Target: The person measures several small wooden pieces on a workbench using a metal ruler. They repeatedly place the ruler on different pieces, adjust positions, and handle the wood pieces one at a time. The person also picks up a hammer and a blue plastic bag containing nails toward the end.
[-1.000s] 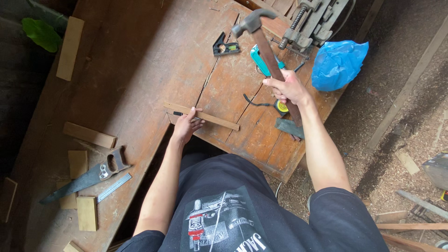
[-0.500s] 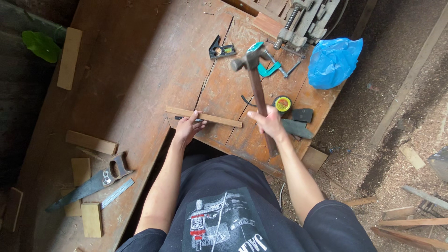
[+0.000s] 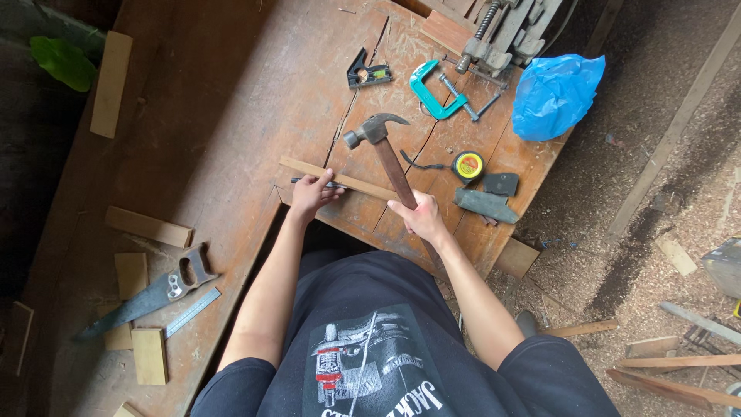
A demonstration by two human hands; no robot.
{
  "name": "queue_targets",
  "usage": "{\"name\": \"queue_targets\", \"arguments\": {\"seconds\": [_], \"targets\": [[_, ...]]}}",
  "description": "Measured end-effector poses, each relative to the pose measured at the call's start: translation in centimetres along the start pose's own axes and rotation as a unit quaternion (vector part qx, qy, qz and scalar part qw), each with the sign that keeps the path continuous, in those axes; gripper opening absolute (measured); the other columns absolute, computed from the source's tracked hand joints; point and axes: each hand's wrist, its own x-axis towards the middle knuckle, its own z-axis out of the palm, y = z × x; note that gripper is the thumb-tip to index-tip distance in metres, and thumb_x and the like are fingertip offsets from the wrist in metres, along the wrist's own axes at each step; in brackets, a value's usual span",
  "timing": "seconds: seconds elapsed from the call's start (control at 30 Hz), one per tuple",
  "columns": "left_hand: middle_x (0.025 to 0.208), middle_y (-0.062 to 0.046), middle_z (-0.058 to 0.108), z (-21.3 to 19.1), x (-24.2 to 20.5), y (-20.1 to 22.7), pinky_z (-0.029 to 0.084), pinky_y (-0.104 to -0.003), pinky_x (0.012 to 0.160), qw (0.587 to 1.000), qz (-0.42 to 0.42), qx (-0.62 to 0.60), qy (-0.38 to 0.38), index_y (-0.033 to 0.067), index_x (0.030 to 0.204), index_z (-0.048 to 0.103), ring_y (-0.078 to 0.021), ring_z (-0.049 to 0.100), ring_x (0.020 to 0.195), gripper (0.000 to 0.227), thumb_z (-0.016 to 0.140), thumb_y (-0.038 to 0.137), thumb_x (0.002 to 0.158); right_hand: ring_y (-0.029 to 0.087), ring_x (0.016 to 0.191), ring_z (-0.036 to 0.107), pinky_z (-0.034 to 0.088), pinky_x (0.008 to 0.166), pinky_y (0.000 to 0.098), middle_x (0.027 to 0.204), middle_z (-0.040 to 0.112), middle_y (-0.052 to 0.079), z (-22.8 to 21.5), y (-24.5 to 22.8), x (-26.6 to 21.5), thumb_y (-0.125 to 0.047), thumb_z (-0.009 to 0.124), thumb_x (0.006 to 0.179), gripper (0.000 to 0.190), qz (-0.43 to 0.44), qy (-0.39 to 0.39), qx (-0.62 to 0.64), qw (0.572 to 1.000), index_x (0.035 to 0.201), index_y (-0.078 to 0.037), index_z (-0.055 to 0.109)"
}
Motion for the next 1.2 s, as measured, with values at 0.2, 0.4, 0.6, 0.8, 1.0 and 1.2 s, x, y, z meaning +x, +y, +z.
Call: {"name": "queue_targets", "arguments": {"seconds": [0.2, 0.4, 0.6, 0.8, 1.0, 1.2], "targets": [[0.087, -0.016, 0.074, 2.3, -0.3, 2.0, 0.061, -0.033, 0.053, 0.996, -0.011, 0.077, 0.037, -0.0006, 0.112, 0.057, -0.0226, 0.075, 0.064, 0.047, 0.069, 0.041, 0.095, 0.009, 0.044, 0.059, 0.047, 0.042, 0.0280, 0.054, 0.060, 0.002, -0.1, -0.8, 0.2, -0.030, 0.076, 0.092, 0.033, -0.002, 0.012, -0.061, 0.998, 0.101, 0.002, 0.069], [0.083, -0.019, 0.074, 3.6, -0.8, 2.6, 0.059, -0.035, 0.046, 0.984, 0.059, 0.147, 0.080, -0.0033, 0.106, 0.051, -0.0214, 0.071, 0.055, 0.046, 0.070, 0.038, 0.096, 0.010, 0.044, 0.060, 0.049, 0.043, 0.0293, 0.054, 0.061, 0.003, -0.5, -0.7, 0.4, -0.030, 0.075, 0.091, 0.036, 0.000, 0.029, -0.081, 0.996, 0.110, -0.001, 0.070], [0.085, -0.021, 0.074, 2.3, -1.6, 1.9, 0.056, -0.034, 0.047, 0.989, 0.066, 0.113, 0.071, 0.0001, 0.107, 0.040, -0.0209, 0.067, 0.052, 0.046, 0.071, 0.034, 0.096, 0.009, 0.043, 0.057, 0.047, 0.042, 0.0288, 0.054, 0.058, 0.001, -0.1, 0.3, 0.8, -0.030, 0.076, 0.092, 0.035, 0.033, 0.008, -0.039, 0.999, 0.106, 0.001, 0.069], [0.100, -0.008, 0.074, 2.7, -4.6, 2.1, 0.055, -0.027, 0.071, 0.986, 0.117, 0.109, -0.052, -0.0003, 0.117, 0.063, -0.0117, 0.068, 0.080, 0.045, 0.062, 0.042, 0.102, 0.009, 0.040, 0.052, 0.043, 0.040, 0.0282, 0.053, 0.055, 0.000, 1.3, 0.1, 1.0, -0.027, 0.075, 0.094, 0.034, 0.042, -0.064, 0.048, 0.996, 0.107, 0.003, 0.064], [0.104, -0.006, 0.072, 8.0, -7.4, 3.7, 0.051, -0.032, 0.085, 0.960, 0.167, 0.122, -0.190, -0.0016, 0.126, 0.068, -0.0137, 0.065, 0.095, 0.045, 0.064, 0.036, 0.102, 0.009, 0.043, 0.056, 0.046, 0.041, 0.0283, 0.060, 0.061, 0.001, 4.2, -2.4, 0.9, -0.027, 0.072, 0.091, 0.031, 0.023, -0.119, 0.028, 0.992, 0.110, -0.003, 0.067], [0.089, -0.009, 0.071, 8.6, -9.5, 5.5, 0.060, -0.042, 0.085, 0.968, 0.100, -0.129, -0.193, 0.0023, 0.106, 0.061, -0.0211, 0.073, 0.081, 0.026, 0.054, 0.028, 0.105, 0.017, 0.092, 0.070, 0.058, 0.081, 0.0349, 0.098, 0.069, 0.007, -4.4, -3.7, 3.5, -0.033, 0.075, 0.093, 0.036, -0.178, 0.173, 0.081, 0.965, 0.106, -0.005, 0.057]]}}
